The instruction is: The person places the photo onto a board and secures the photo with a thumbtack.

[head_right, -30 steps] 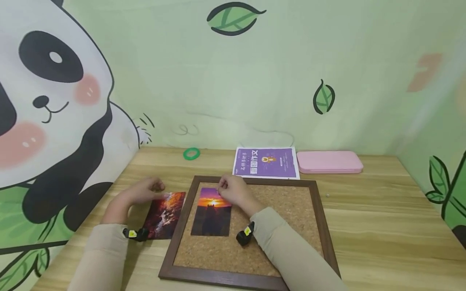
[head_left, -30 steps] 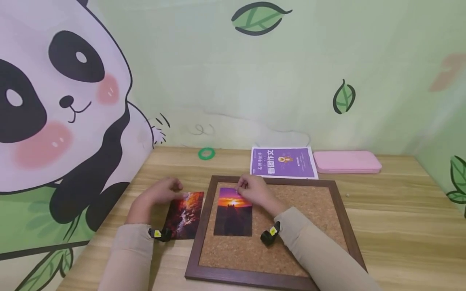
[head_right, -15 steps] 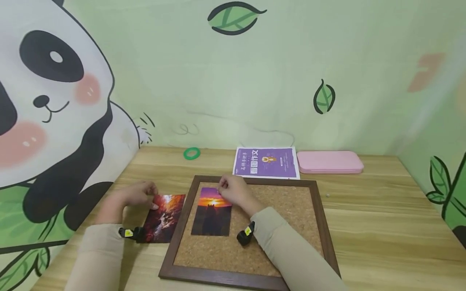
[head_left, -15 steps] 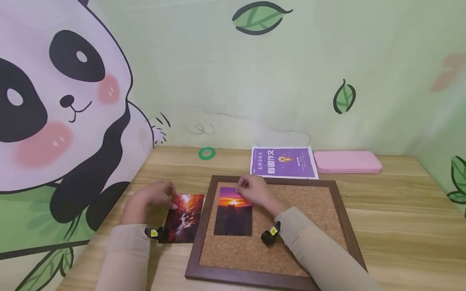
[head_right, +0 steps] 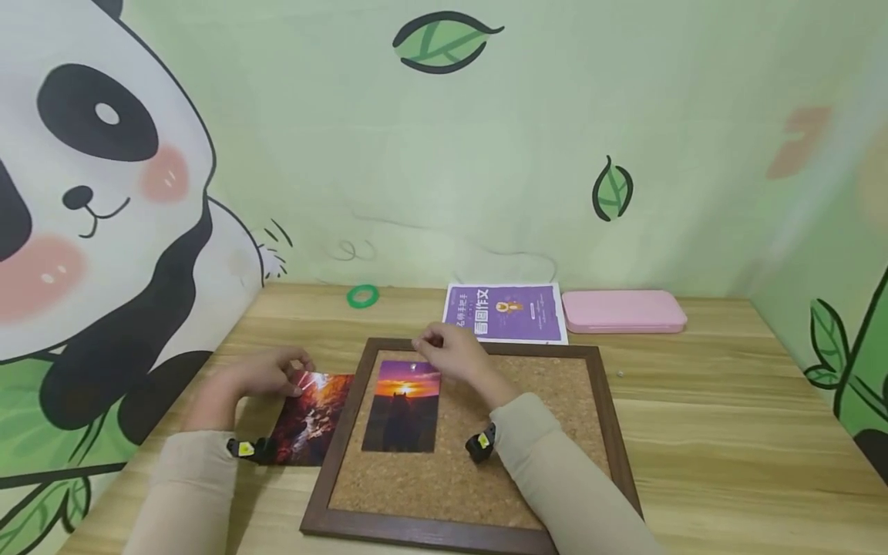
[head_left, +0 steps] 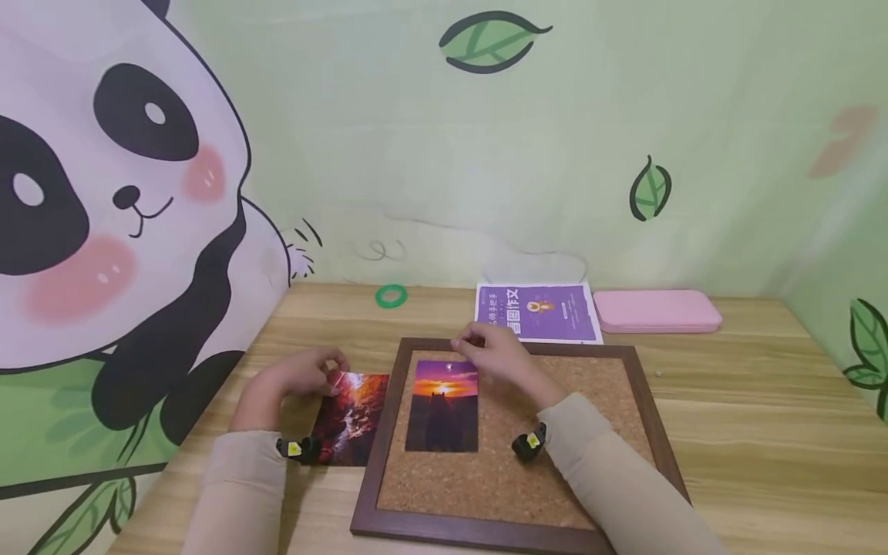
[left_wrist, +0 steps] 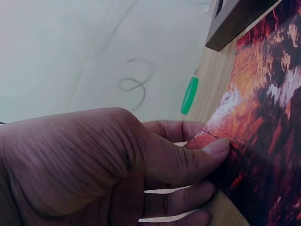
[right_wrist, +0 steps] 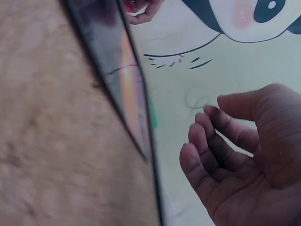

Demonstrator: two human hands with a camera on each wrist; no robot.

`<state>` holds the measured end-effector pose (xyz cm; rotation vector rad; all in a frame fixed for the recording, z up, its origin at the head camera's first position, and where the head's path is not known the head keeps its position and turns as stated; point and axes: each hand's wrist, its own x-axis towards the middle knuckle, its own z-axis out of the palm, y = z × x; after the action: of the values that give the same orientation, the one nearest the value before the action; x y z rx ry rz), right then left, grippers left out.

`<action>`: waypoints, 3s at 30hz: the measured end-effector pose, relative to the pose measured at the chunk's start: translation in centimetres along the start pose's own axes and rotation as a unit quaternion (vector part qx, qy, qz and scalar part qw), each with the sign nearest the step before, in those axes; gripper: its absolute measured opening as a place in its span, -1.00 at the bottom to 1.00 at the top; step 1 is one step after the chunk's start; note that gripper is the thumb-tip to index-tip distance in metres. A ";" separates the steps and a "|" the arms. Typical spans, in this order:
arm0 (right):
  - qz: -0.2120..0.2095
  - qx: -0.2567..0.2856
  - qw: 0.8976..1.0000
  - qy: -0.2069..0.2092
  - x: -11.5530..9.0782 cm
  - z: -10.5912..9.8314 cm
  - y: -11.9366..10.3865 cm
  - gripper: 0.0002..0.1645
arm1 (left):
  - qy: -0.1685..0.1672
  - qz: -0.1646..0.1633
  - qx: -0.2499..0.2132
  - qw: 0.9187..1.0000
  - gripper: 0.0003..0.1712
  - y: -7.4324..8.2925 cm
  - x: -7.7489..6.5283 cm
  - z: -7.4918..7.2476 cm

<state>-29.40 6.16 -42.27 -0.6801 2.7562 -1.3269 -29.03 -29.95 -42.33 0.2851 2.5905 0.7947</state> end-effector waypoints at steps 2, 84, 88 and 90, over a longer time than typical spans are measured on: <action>-0.017 -0.002 1.000 -0.008 -0.1 -0.4 -0.3 -0.77 | -0.007 -0.012 -0.013 1.000 -0.66 0.1 0.0 0.1; 0.078 -0.109 0.988 0.080 -16.3 -18.0 18.4 -0.70 | 0.086 0.269 0.040 0.959 -0.62 16.9 8.2 13.0; 0.066 -0.115 0.987 0.089 -16.1 -18.0 18.6 -0.76 | 0.093 0.266 0.041 0.959 -0.61 16.9 8.3 13.0; 0.059 -0.118 0.987 0.097 -16.0 -17.9 18.6 -0.78 | 0.096 0.264 0.039 0.959 -0.59 16.9 8.3 13.0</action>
<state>-25.34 35.84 -47.48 -0.4026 3.0862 -1.1110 -29.47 -7.24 -45.10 0.9999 2.7617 0.9316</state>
